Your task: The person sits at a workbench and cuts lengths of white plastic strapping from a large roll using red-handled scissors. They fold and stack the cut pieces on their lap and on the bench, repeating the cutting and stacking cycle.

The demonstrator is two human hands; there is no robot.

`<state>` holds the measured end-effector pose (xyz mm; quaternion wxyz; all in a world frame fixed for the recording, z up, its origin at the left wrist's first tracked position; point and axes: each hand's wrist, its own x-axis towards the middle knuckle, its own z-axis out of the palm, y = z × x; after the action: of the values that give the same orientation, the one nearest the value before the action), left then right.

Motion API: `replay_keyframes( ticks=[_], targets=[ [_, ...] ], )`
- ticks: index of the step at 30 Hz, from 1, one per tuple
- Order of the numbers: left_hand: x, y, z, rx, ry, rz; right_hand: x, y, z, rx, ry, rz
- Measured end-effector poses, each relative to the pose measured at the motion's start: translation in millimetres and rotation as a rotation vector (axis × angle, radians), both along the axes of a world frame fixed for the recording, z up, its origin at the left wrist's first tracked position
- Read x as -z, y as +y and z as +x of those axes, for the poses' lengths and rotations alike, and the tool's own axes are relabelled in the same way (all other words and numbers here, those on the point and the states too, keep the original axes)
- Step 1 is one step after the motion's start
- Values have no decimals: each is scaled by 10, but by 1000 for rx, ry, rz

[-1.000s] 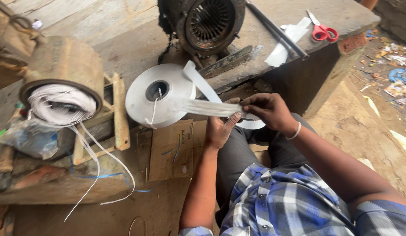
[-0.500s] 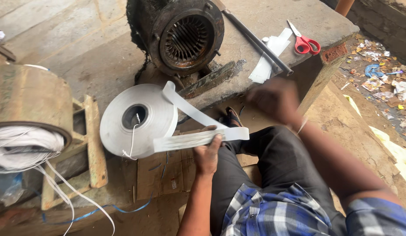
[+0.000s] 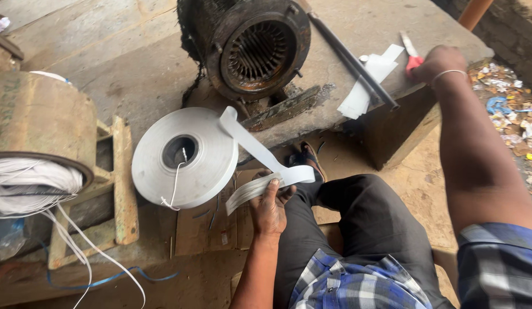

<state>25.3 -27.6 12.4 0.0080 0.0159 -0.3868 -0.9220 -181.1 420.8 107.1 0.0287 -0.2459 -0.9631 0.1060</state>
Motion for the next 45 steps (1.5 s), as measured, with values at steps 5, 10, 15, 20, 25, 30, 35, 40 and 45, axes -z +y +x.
replay_keyframes(
  ticks=[5,10,15,20,25,30,35,40,45],
  targets=[
    [7,42,-7,-14,-34,42,7,-64,599,-190,386,-1040],
    [46,54,10,-17,-16,35,685,-1065,1986,-848,656,-941],
    [31,66,84,-30,27,79,1039,-1981,3254,-801,-8,-1701],
    [-59,81,92,-33,51,123,967,-2317,3441,-698,-269,-1799],
    [17,129,108,-52,35,100,955,-2551,3290,-600,-203,-1774],
    [104,263,165,-56,35,48,959,-2736,3211,-586,-102,-1856],
    [-13,277,234,-31,-9,107,888,-2786,3239,-608,-43,-1851],
    [-139,264,299,-45,3,86,820,-2795,3292,-557,-51,-1841],
    [-117,267,301,-44,45,63,802,-2788,3316,-566,-24,-1841]
  ],
)
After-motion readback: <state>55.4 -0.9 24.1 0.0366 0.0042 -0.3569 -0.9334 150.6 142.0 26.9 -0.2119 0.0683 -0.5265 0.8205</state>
